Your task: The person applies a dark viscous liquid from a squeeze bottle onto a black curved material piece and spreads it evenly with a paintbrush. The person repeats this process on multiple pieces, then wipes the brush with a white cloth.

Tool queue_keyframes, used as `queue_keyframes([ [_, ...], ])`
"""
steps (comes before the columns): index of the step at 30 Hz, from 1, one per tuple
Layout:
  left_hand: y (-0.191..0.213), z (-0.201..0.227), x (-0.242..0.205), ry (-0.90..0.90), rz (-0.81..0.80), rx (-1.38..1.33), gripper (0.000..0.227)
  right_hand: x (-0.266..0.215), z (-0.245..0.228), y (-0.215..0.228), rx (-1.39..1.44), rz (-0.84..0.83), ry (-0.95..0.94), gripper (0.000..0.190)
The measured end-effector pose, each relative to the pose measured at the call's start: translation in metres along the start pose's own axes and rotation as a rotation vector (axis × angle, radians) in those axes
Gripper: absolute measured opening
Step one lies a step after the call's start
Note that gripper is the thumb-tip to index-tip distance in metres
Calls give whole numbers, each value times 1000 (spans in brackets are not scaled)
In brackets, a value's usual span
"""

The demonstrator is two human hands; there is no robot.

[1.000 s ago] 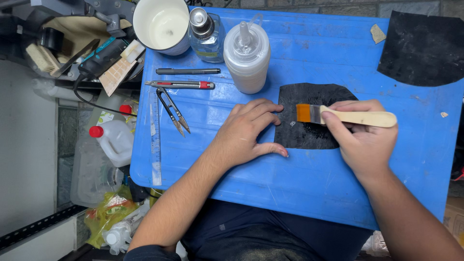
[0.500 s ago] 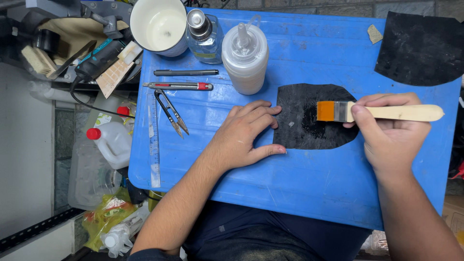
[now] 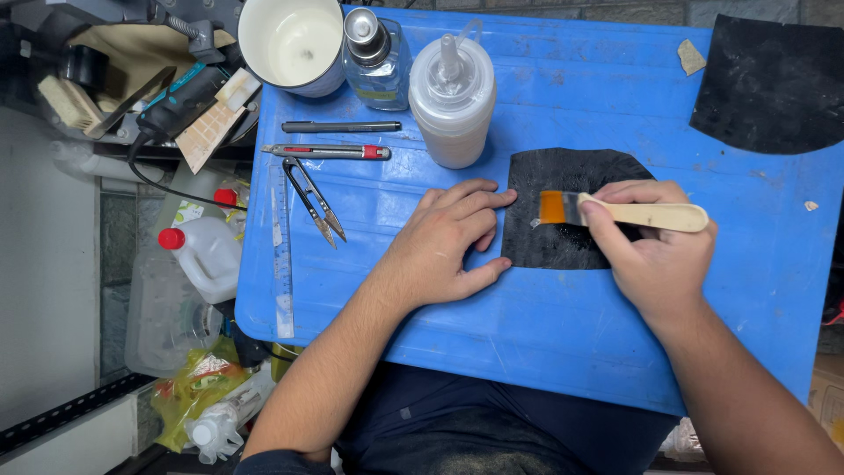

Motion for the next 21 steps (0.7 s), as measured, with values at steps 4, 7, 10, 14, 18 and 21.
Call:
queue_keyframes([
  [4, 0, 0, -1, -3, 5, 7, 34, 3, 0, 4, 207, 139, -42, 17],
  [7, -1, -1, 1, 6, -3, 1, 34, 3, -5, -2, 28, 19, 26, 17],
  [10, -2, -1, 1, 8, -9, -3, 34, -1, -3, 0, 5, 39, 42, 15],
  [14, -1, 0, -1, 7, 6, 13, 34, 0, 2, -1, 65, 15, 13, 16],
  [18, -1, 1, 1, 16, -4, 9, 34, -2, 3, 4, 22, 47, 6, 16],
  [21, 1, 3, 0, 17, -10, 1, 31, -1, 6, -3, 134, 14, -21, 17],
])
Point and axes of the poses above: each hand's wrist, its own x-axis towards the middle knuckle, its own y-axis out of the back of the hand, z = x × y, the point moved 8 cm from there along x, towards the middle knuckle, and after that the axes turned 15 degrees about y, right-handed, at the moved point
